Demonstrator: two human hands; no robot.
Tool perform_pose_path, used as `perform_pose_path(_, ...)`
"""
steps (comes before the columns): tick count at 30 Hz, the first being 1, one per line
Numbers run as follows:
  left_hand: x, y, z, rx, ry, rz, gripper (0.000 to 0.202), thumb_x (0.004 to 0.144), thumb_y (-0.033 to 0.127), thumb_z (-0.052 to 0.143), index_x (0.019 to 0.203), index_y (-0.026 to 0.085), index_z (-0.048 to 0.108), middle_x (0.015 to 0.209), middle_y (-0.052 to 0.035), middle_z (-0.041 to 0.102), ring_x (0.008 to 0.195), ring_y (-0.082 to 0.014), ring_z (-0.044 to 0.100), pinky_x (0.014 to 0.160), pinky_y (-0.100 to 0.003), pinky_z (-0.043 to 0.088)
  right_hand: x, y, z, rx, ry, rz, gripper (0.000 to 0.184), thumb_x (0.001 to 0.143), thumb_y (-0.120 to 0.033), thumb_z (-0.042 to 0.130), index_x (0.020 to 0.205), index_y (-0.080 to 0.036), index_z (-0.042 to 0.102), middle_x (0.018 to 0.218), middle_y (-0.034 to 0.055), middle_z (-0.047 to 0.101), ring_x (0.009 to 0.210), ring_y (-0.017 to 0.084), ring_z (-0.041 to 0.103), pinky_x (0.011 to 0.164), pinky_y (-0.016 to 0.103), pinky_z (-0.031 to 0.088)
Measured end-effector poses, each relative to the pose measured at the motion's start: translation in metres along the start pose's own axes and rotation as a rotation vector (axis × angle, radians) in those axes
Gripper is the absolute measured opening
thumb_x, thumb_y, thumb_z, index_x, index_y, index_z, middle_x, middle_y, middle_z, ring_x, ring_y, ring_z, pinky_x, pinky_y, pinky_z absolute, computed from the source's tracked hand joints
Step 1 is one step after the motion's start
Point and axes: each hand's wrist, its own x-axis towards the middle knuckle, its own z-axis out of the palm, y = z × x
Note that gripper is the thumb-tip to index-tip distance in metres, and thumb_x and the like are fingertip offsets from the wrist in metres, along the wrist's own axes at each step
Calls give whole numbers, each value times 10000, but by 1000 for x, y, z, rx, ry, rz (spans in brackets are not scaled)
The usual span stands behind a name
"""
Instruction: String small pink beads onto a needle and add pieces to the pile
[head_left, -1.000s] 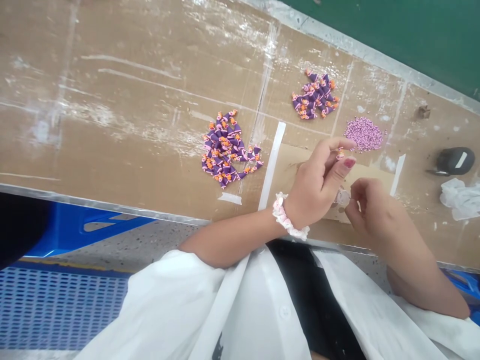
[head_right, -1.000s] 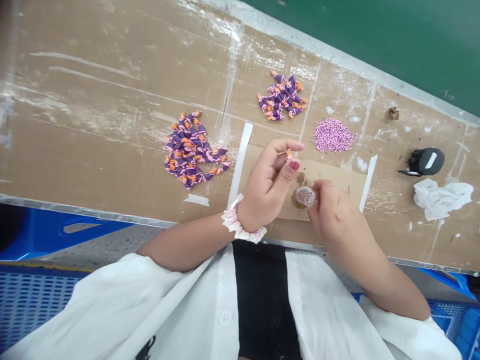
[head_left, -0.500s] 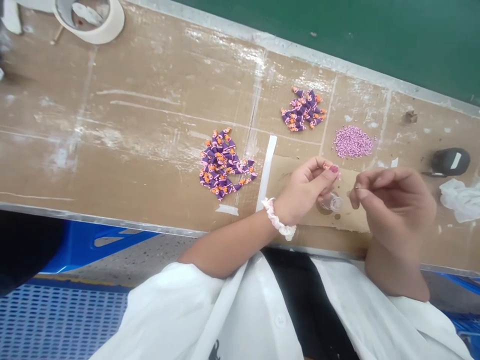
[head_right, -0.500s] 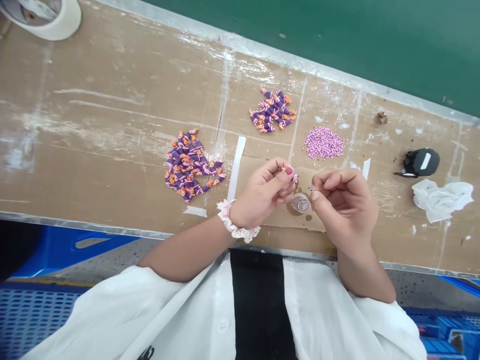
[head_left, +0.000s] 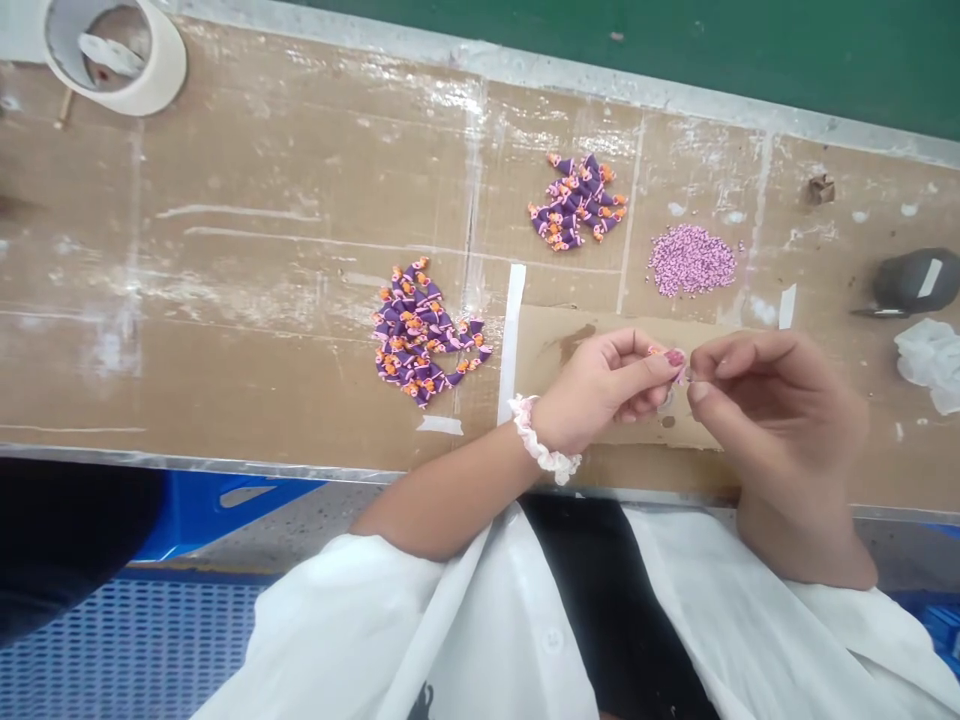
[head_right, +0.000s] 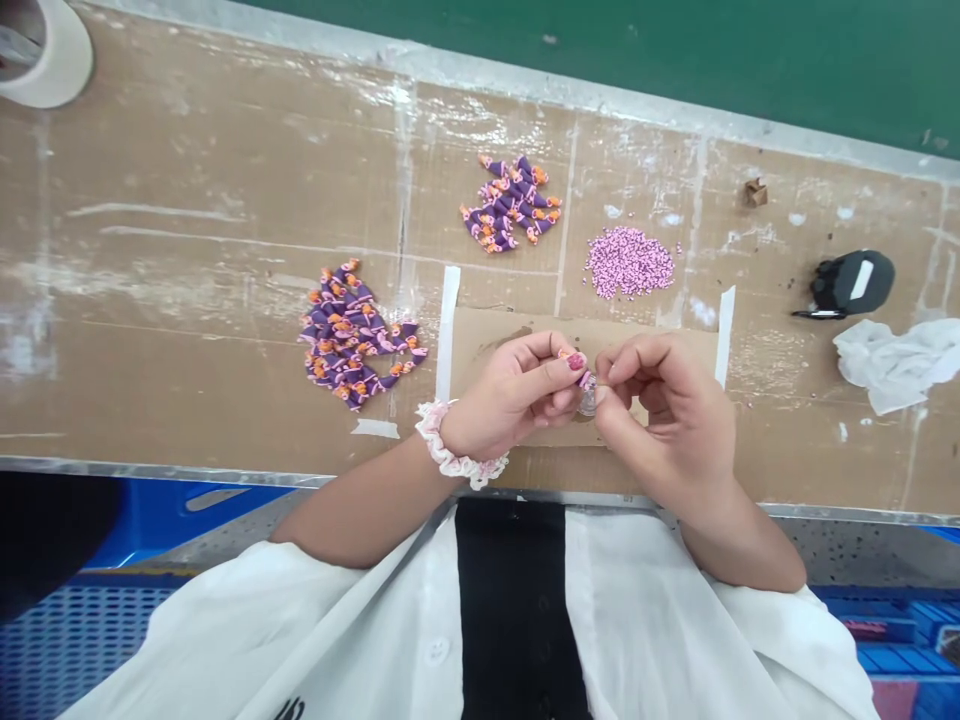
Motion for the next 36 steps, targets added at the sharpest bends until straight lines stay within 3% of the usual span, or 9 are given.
perform_pose_path(14, 0, 5, 3, -102, -10, -135, 429, 645, 364, 838, 674, 144, 471, 496, 72, 519, 381, 2, 381, 336, -100, 264, -4, 8, -7, -199, -61, -84, 216, 794, -68, 615, 872, -252, 534, 832, 11, 601, 765, 172, 601, 612, 318, 492)
perform_pose_path(26, -1, 4, 2, -43, -8, -124, 424, 657, 378, 827, 688, 152, 470, 498, 75, 521, 374, -5, 391, 326, -106, 275, -6, 8, -10, -303, -96, -97, 199, 799, -105, 613, 887, -258, 521, 814, 12, 603, 791, 188, 623, 622, 330, 518)
perform_pose_path(36, -2, 5, 1, 95, 3, -77, 439, 652, 426, 822, 701, 153, 481, 484, 54, 577, 353, -19, 426, 318, -110, 329, -7, 5, -9, -228, -69, 1, 198, 768, -83, 629, 848, -247, 553, 793, 2, 619, 751, 173, 626, 580, 293, 487)
